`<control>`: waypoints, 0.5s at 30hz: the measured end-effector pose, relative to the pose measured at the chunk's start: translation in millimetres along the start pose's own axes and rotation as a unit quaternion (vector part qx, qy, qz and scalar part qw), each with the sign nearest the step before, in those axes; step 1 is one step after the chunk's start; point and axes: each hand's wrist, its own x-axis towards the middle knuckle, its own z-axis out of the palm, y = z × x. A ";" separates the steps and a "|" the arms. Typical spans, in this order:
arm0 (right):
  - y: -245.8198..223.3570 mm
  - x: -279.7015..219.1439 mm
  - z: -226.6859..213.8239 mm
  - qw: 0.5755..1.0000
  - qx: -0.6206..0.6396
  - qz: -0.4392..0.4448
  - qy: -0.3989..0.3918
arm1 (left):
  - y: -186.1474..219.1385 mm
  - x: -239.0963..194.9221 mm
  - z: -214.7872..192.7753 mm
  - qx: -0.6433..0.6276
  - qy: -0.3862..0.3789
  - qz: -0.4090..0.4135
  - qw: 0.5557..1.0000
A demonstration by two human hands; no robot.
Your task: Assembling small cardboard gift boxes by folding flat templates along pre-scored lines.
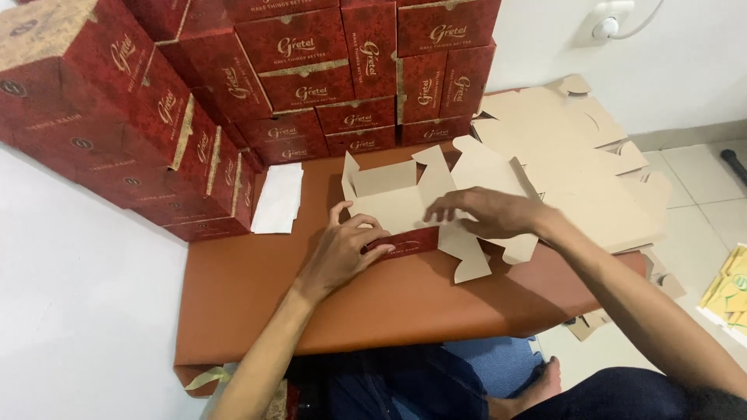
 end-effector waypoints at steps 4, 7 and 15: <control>-27.7 -28.2 -19.3 0.980 -0.136 0.099 -0.105 | -3.8 0.9 4.1 -0.010 0.020 0.005 1.000; -44.5 -33.8 -14.3 0.963 -0.188 0.127 -0.147 | -3.6 1.9 6.0 -0.017 0.025 0.005 1.000; -4.0 -26.5 21.5 0.958 -0.249 0.113 -0.090 | -7.5 -2.6 6.5 -0.018 0.026 0.020 0.999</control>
